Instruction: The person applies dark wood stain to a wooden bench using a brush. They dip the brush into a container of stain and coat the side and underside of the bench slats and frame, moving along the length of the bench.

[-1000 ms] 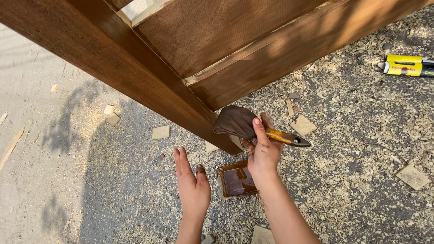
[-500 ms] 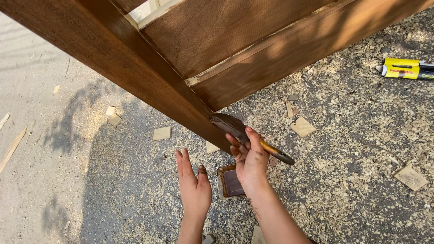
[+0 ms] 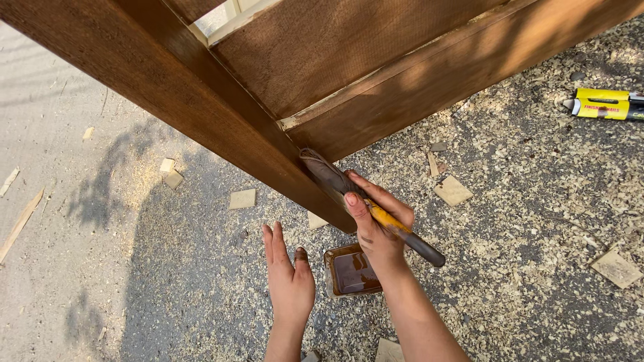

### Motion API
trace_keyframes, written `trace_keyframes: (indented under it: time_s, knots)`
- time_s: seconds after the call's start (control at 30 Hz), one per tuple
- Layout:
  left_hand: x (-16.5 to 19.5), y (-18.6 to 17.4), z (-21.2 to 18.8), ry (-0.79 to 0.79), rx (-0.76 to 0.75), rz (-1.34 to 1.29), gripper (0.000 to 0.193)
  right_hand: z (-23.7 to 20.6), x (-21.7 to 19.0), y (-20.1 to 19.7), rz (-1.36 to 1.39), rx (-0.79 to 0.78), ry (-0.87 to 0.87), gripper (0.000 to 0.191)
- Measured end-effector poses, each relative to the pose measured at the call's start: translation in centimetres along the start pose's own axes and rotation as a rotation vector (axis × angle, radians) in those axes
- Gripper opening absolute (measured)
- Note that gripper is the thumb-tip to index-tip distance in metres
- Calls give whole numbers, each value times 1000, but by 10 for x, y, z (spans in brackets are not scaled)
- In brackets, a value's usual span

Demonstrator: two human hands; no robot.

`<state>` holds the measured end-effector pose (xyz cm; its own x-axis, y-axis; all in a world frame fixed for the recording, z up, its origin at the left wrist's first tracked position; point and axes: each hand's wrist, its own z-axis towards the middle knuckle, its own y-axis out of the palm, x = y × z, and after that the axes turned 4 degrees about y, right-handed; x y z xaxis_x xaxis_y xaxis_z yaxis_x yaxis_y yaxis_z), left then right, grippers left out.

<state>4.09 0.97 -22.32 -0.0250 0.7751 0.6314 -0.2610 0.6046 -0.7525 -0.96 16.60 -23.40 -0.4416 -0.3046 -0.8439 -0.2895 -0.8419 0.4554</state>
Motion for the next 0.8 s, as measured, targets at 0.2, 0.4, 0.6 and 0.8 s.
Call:
trace_keyframes:
  time_s: [0.2, 0.4, 0.6, 0.8]
  knots:
    - [1, 1, -1, -15, -10, 10, 65, -15, 45, -4, 7, 3, 175, 33]
    - [15, 10, 2, -32, -20, -35, 64, -10, 70, -24, 110, 127, 607, 34]
    - [7, 15, -4, 22, -33, -50, 65, -3, 43, 2, 82, -59, 181, 34]
    - [-1, 10, 6, 17, -1, 24, 62, -16, 106, -27, 119, -1, 274, 34]
